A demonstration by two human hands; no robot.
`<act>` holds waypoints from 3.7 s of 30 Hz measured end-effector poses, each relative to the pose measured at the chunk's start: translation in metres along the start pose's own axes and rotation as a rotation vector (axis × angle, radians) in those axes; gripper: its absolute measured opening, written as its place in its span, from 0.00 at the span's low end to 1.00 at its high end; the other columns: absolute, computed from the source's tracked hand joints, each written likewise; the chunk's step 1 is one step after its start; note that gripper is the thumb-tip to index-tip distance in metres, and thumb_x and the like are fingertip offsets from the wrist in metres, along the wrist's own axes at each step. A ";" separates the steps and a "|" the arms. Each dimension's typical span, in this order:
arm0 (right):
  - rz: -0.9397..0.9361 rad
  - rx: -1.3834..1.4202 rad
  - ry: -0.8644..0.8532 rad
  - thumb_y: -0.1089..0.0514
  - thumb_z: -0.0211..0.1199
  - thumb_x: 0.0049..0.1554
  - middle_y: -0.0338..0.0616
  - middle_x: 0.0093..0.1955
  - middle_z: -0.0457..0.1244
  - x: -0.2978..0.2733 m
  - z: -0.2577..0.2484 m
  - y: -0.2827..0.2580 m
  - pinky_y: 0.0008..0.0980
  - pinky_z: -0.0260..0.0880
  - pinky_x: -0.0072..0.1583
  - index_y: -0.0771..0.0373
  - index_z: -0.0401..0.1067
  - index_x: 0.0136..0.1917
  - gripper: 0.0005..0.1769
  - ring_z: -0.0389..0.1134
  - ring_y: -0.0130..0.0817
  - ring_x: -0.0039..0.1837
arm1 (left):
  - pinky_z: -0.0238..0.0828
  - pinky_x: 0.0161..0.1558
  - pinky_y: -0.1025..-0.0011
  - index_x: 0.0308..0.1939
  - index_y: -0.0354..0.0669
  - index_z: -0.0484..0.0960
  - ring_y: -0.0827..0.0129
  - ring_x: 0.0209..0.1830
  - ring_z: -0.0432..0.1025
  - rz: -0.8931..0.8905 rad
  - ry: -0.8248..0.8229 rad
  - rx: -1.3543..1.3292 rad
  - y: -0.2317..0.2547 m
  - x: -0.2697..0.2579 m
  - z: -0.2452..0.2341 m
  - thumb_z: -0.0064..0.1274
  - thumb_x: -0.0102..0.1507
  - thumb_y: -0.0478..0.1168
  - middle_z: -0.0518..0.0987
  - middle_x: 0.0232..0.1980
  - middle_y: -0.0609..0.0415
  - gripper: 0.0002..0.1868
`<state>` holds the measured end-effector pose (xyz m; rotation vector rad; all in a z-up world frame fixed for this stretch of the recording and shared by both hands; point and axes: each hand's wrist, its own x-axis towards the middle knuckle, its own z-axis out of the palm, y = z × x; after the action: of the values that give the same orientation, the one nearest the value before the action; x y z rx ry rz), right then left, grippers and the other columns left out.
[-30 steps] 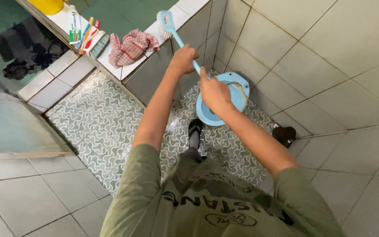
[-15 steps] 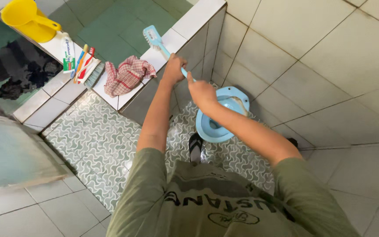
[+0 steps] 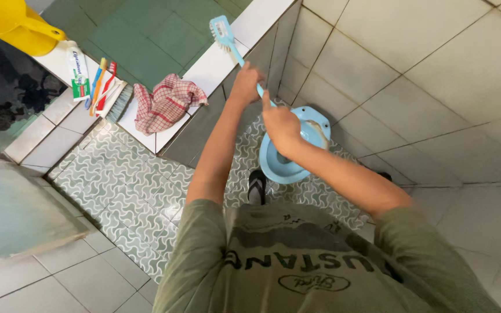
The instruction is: The person cleans a toilet bowl and a wall using a brush, moving the brush inside the bowl and against the wall surface.
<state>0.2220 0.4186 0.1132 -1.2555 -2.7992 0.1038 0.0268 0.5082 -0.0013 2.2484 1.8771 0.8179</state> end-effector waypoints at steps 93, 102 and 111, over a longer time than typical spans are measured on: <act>-0.135 0.172 -0.171 0.64 0.53 0.60 0.55 0.39 0.70 -0.026 0.017 0.065 0.48 0.74 0.40 0.67 0.45 0.81 0.39 0.74 0.52 0.41 | 0.72 0.48 0.55 0.20 0.46 0.75 0.50 0.35 0.70 0.013 0.021 0.138 0.055 -0.032 -0.001 0.53 0.45 0.45 0.75 0.26 0.50 0.08; -0.235 0.101 -0.163 0.67 0.57 0.54 0.51 0.35 0.69 -0.100 0.043 0.058 0.44 0.75 0.39 0.71 0.42 0.82 0.47 0.73 0.46 0.39 | 0.68 0.33 0.53 0.18 0.43 0.73 0.48 0.35 0.71 -0.092 0.015 0.176 0.111 -0.090 0.002 0.57 0.40 0.49 0.74 0.23 0.48 0.15; -0.212 0.049 -0.315 0.65 0.55 0.57 0.53 0.38 0.70 -0.102 0.002 0.092 0.45 0.75 0.40 0.66 0.38 0.84 0.47 0.74 0.48 0.40 | 0.70 0.34 0.53 0.18 0.47 0.76 0.51 0.34 0.72 -0.089 0.048 0.155 0.122 -0.071 0.027 0.56 0.40 0.48 0.76 0.25 0.50 0.11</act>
<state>0.3574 0.4034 0.0991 -0.9996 -3.1522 0.3862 0.1406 0.4200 0.0013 2.2292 2.1140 0.7433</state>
